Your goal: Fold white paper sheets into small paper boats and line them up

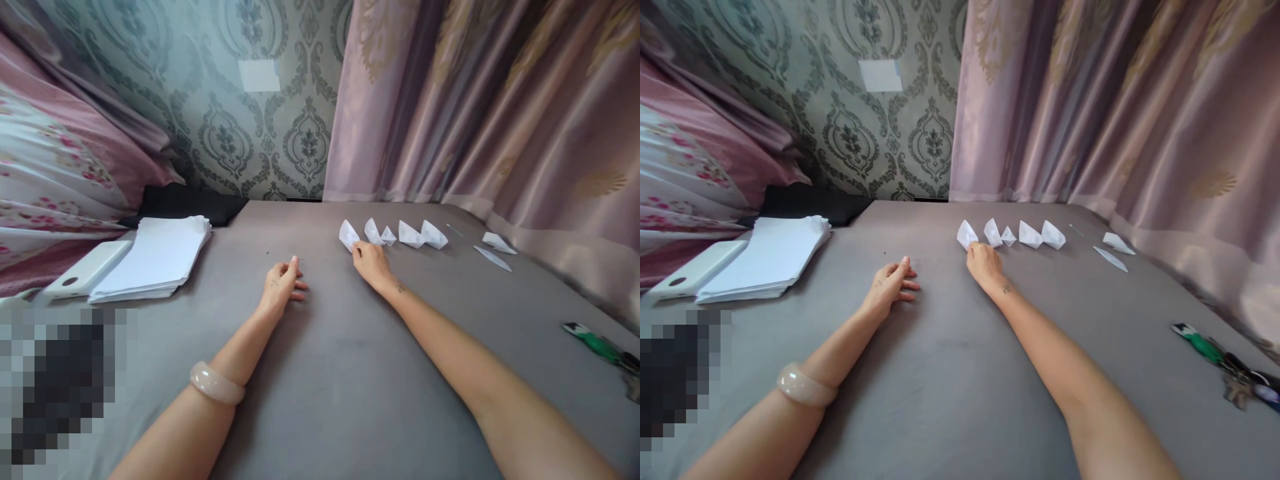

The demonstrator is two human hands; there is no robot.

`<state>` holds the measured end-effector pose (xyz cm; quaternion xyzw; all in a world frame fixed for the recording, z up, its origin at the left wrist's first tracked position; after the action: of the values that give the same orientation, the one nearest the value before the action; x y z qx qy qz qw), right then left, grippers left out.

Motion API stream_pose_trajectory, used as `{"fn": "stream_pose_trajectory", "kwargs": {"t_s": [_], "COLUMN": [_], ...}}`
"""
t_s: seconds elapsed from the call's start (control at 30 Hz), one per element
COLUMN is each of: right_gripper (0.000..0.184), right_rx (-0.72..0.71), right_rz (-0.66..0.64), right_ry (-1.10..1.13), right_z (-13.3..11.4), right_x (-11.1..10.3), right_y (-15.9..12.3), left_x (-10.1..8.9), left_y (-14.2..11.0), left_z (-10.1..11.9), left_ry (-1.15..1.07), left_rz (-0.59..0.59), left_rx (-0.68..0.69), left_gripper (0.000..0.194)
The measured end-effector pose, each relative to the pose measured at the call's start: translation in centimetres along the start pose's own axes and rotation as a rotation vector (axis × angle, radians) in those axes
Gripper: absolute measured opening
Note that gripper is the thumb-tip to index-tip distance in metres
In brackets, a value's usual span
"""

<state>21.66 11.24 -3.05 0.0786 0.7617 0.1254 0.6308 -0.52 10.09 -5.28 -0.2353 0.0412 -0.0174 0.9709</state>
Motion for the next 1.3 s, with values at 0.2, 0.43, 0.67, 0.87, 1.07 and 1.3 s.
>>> {"fn": "stream_pose_trajectory", "kwargs": {"t_s": [0.2, 0.43, 0.67, 0.87, 1.07, 1.3], "right_gripper": [0.034, 0.034, 0.033, 0.036, 0.042, 0.03], "right_rx": [0.085, 0.115, 0.175, 0.162, 0.06, -0.159], "right_rz": [-0.004, -0.01, -0.026, 0.019, 0.049, -0.144], "right_ry": [-0.011, 0.001, 0.013, 0.035, 0.117, 0.177], "right_z": [1.5, 2.2, 2.1, 1.4, 0.3, -3.5], "right_x": [1.1, 1.8, 1.7, 0.7, -1.1, -1.2], "right_y": [1.6, 2.3, 2.8, 2.3, -1.3, -8.1], "left_x": [0.2, 0.2, 0.3, 0.2, 0.2, 0.0], "left_y": [0.1, 0.6, 0.5, 0.6, 0.7, 0.7], "left_z": [0.0, -0.3, -0.3, -0.4, -0.5, -0.8], "left_ry": [0.027, 0.028, 0.047, 0.062, 0.042, 0.048], "left_rz": [-0.005, 0.004, -0.008, -0.003, -0.014, -0.039], "left_rx": [-0.002, 0.002, 0.011, 0.009, 0.017, 0.045], "left_gripper": [0.034, 0.033, 0.03, 0.028, 0.024, 0.015]}}
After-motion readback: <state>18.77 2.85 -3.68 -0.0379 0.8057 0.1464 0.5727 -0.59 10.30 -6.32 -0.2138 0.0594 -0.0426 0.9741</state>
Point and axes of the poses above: each hand's wrist, its own y-axis towards the middle knuckle, its own x-axis out of the palm, z = x × y, the point moved 4 cm from there along y, towards the middle knuckle, and after that the axes turned 13 degrees about -x, right-handed, at the moved point
